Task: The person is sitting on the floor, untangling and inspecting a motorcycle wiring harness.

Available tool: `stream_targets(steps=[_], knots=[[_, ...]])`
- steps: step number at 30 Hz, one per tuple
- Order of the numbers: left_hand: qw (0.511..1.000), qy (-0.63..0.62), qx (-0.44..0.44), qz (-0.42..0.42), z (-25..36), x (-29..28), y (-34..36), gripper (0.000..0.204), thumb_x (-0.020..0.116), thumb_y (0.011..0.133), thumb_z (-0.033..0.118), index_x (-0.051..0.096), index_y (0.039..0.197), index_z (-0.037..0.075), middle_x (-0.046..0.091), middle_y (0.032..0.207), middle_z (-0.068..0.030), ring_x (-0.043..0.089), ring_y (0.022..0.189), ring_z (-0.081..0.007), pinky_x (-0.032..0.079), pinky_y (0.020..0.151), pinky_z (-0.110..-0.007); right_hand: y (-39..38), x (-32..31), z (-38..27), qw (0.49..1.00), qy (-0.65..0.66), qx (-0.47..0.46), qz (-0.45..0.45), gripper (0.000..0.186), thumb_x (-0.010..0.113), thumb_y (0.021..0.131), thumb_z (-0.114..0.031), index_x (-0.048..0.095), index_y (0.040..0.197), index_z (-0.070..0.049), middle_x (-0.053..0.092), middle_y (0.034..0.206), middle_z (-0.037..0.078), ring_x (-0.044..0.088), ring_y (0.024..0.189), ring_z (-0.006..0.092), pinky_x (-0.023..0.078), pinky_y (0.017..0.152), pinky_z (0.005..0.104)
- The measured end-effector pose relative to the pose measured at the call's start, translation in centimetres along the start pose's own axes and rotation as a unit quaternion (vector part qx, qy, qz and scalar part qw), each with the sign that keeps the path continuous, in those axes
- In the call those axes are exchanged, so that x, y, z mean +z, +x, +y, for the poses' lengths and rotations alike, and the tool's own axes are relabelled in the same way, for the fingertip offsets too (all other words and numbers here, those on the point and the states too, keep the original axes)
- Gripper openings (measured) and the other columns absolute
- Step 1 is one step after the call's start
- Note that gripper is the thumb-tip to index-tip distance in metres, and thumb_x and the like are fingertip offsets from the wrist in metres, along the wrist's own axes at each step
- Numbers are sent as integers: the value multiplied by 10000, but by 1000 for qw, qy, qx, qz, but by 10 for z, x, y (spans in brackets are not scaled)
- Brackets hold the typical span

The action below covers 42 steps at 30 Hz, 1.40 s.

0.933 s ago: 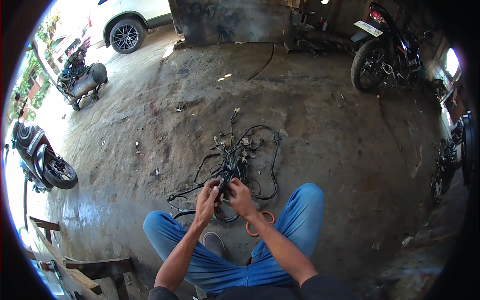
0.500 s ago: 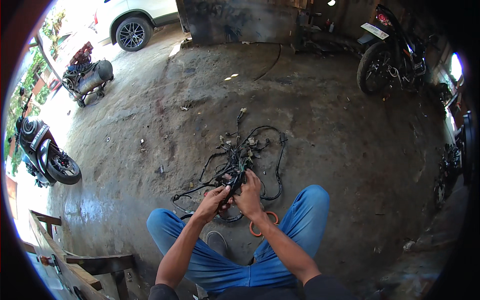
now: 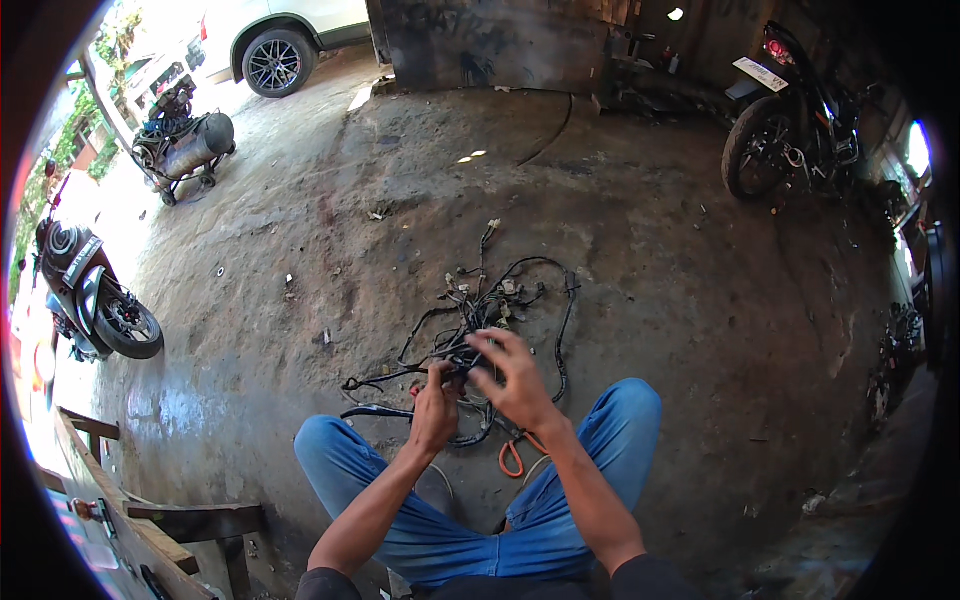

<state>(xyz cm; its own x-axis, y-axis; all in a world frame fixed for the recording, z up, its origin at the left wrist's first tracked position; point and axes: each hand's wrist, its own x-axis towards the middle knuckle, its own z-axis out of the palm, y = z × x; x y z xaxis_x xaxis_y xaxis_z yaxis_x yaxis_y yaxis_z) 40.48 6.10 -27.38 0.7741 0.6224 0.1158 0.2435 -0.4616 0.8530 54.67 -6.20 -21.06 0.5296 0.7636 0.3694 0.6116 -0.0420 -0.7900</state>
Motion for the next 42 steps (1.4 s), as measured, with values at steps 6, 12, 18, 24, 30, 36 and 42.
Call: stream_targets(steps=[6, 12, 18, 24, 30, 36, 42], knots=[[991, -22, 65, -112, 5, -7, 1, 528, 471, 994, -23, 323, 1489, 87, 576, 1314, -212, 596, 1226, -394, 470, 1030, -441, -14, 31, 40, 990, -25, 32, -133, 444, 714, 927, -317, 671, 1288, -63, 585, 1399, 182, 511, 1322, 333, 234, 1203, 515], [995, -47, -14, -86, 22, -18, 8, 650, 540, 1014, 81, 251, 1591, 160, 691, 982, -183, 694, 889, -320, 515, 809, -403, -9, 38, 43, 955, 211, 202, 50, 170, 636, 977, -106, 735, 1062, 3, 746, 999, 102, 693, 923, 207, 449, 1013, 385], [996, -22, -28, -85, 10, -15, 17, 350, 554, 1048, 239, 569, 1373, 107, 674, 826, -159, 657, 781, -263, 504, 752, -375, -16, 37, 43, 877, 397, 219, 157, 164, 552, 1034, -42, 675, 1020, 66, 700, 936, 55, 643, 881, 113, 512, 858, 265], [980, -144, -121, -71, -35, -20, 18, 306, 526, 1077, 308, 650, 1075, 28, 572, 730, -1, 540, 703, -63, 443, 662, -233, -37, 51, 19, 905, 310, 229, 178, 179, 553, 1004, -24, 661, 1137, 26, 671, 894, 18, 580, 811, 65, 469, 748, 229], [893, -371, -242, -78, 1, -29, 12, 413, 463, 1084, 413, 564, 830, 104, 444, 585, 50, 324, 445, -44, 216, 420, -250, -45, 96, 47, 972, 104, 184, 98, 302, 588, 944, -11, 639, 1240, 11, 700, 1088, 87, 633, 934, 87, 505, 796, 267], [852, -296, -358, -241, -3, -27, 8, 498, 427, 1076, 503, 580, 859, 81, 486, 593, 22, 348, 425, -66, 233, 409, -245, -40, 87, 47, 775, 579, 253, 37, 338, 545, 997, 3, 568, 1332, -26, 689, 1168, 77, 644, 957, 97, 524, 780, 255], [809, -405, -352, -239, 2, -26, 2, 374, 441, 1090, 387, 613, 1074, 55, 597, 742, -2, 416, 436, -69, 284, 386, -228, -46, 78, 59, 764, 549, 340, 0, 244, 629, 970, -33, 646, 1211, -10, 649, 1112, 24, 658, 931, 122, 558, 802, 294]])
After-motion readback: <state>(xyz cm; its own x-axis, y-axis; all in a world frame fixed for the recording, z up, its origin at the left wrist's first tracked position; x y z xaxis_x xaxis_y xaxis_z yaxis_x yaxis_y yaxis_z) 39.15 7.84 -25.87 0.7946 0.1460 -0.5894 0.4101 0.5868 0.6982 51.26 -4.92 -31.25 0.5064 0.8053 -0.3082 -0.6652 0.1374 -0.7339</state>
